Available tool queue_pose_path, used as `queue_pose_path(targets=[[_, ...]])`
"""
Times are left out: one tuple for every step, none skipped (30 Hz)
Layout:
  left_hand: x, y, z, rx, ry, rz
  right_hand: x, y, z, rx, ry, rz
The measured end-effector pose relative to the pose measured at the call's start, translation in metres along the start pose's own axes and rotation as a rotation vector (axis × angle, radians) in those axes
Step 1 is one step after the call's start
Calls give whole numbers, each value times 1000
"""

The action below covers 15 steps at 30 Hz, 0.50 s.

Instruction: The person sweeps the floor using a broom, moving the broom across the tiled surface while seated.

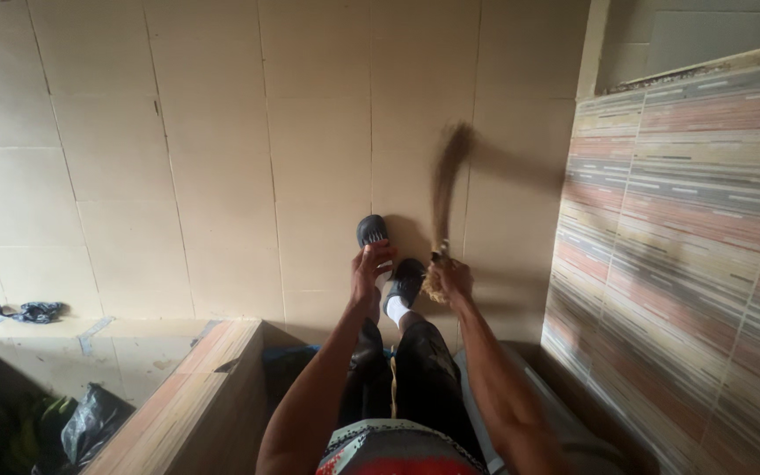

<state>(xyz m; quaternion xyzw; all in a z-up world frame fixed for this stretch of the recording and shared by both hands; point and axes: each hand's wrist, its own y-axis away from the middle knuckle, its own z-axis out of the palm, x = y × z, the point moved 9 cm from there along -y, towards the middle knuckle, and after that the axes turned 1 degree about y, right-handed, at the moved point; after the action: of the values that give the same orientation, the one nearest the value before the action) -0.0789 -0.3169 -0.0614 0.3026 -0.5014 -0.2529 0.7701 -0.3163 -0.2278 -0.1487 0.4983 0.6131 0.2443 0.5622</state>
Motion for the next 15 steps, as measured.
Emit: queue_pose_path(targets=[[7, 4, 4, 0, 1, 1, -5, -7, 14, -116, -46, -26], [13, 7, 7, 5, -5, 0, -8, -12, 20, -116, -45, -26], [17, 9, 9, 12, -10, -2, -10, -16, 36, -149, 2, -28], [21, 10, 10, 15, -9, -2, -14, -19, 50, -182, 48, -30], [21, 10, 11, 20, -5, -16, -19, -21, 58, -182, 51, -29], [20, 9, 10, 25, -2, -31, -24, -20, 71, -263, -68, -6], [19, 8, 9, 25, -1, -32, -29, -15, 82, -343, -189, 18], [19, 7, 8, 20, 1, -11, -32, -10, 81, -342, -189, 19], [18, 4, 5, 16, 3, 10, -40, -7, 75, -286, -79, -63], [15, 2, 2, 16, 3, 10, -48, -4, 70, -230, 31, -144], [11, -3, 0, 15, 7, 9, -50, -2, 69, -228, 31, -145], [8, -7, -2, 14, 11, 8, -55, 3, 62, -169, 77, -206], [5, -11, -4, 13, 11, 9, -60, 8, 56, -109, 122, -266], [4, -14, -5, 0, 7, 15, -59, 16, 52, -109, 122, -267], [4, -16, -5, -12, 2, 21, -44, 24, 42, -80, -36, -132]])
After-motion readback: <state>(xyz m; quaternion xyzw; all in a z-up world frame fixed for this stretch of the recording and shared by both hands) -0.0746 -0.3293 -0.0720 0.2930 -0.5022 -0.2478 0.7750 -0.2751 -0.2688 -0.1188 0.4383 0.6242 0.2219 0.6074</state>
